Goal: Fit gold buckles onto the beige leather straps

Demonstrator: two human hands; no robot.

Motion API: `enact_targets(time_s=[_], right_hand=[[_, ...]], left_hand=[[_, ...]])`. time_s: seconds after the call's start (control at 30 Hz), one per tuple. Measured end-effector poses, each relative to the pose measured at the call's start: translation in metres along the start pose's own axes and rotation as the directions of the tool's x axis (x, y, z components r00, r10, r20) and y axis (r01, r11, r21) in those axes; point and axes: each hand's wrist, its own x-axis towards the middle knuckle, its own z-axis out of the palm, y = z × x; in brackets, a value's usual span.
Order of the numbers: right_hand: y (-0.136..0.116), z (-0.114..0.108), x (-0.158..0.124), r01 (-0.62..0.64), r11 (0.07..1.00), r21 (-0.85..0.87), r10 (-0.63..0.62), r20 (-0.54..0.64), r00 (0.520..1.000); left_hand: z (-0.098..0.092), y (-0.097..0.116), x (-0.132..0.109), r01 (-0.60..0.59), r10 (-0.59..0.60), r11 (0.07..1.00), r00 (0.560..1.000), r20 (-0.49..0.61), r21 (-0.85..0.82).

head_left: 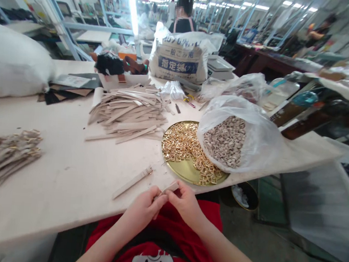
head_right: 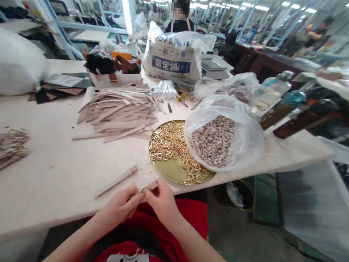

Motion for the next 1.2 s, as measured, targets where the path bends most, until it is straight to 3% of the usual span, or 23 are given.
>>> enact_targets(time_s=[0.1,0.2,0.27,0.33,0.4,0.43,0.5,0.6,0.77,0.83,0.9,0.93,1.03,1.1,1.2], right_hand=[[-0.007,-0.005,0.005,0.057,0.998,0.036,-0.061,0.133,0.989],[-0.021,-0.032,0.017,0.146,0.977,-0.156,-0.109,0.226,0.968],[-0.028,-0.068,0.033,0.159,0.926,-0.343,-0.117,0.142,0.983],[-0.03,-0.113,0.056,0.086,0.821,-0.564,-0.171,-0.099,0.98],[-0.025,-0.159,0.079,-0.09,0.557,-0.825,-0.195,-0.236,0.952],[-0.021,-0.178,0.089,-0.193,0.398,-0.897,-0.135,-0.265,0.955],[-0.01,-0.205,0.103,-0.246,0.32,-0.915,-0.092,-0.288,0.953],[0.0,-0.219,0.111,-0.25,0.312,-0.916,-0.083,-0.289,0.954],[-0.017,-0.2,0.092,-0.199,0.393,-0.898,-0.14,-0.272,0.952],[-0.028,-0.176,0.075,-0.129,0.582,-0.803,-0.104,-0.231,0.967],[-0.036,-0.143,0.055,-0.046,0.872,-0.487,-0.015,-0.12,0.993],[-0.038,-0.124,0.045,-0.032,0.953,-0.302,0.02,-0.041,0.999],[-0.039,-0.074,0.021,-0.047,0.998,0.041,0.043,0.112,0.993],[-0.036,-0.054,0.013,-0.035,0.994,0.1,0.023,0.116,0.993],[-0.032,-0.043,0.01,0.007,0.999,0.051,-0.012,0.094,0.995]], left_hand=[[-0.003,-0.002,0.015,0.04,-0.039,0.993,0.999,0.01,-0.111],[-0.003,0.0,0.028,-0.016,0.015,0.99,1.0,-0.007,-0.143],[-0.003,0.003,0.034,-0.048,0.051,0.996,0.998,0.033,-0.075],[-0.003,0.006,0.038,-0.057,0.057,0.998,0.998,0.04,-0.009],[-0.003,0.007,0.041,-0.042,0.042,0.999,0.999,-0.006,0.006],[-0.002,0.006,0.043,-0.033,0.033,0.999,0.999,-0.029,0.0],[-0.001,0.004,0.044,-0.025,0.024,0.999,0.999,-0.026,-0.024],[0.002,0.002,0.041,-0.024,0.025,0.998,0.999,0.022,-0.062],[0.004,0.012,0.03,-0.031,0.033,0.995,0.999,0.021,-0.099],[0.005,0.021,0.026,-0.066,0.064,0.993,0.998,-0.021,-0.103],[0.009,0.031,0.022,-0.109,0.102,0.988,0.992,-0.073,-0.105],[0.01,0.035,0.021,-0.13,0.12,0.986,0.988,-0.098,-0.104],[0.014,0.04,0.017,-0.177,0.162,0.981,0.973,-0.167,-0.079],[0.013,0.038,0.012,-0.189,0.176,0.98,0.967,-0.184,-0.057],[0.008,0.031,0.003,-0.152,0.15,0.988,0.979,-0.138,-0.006]])
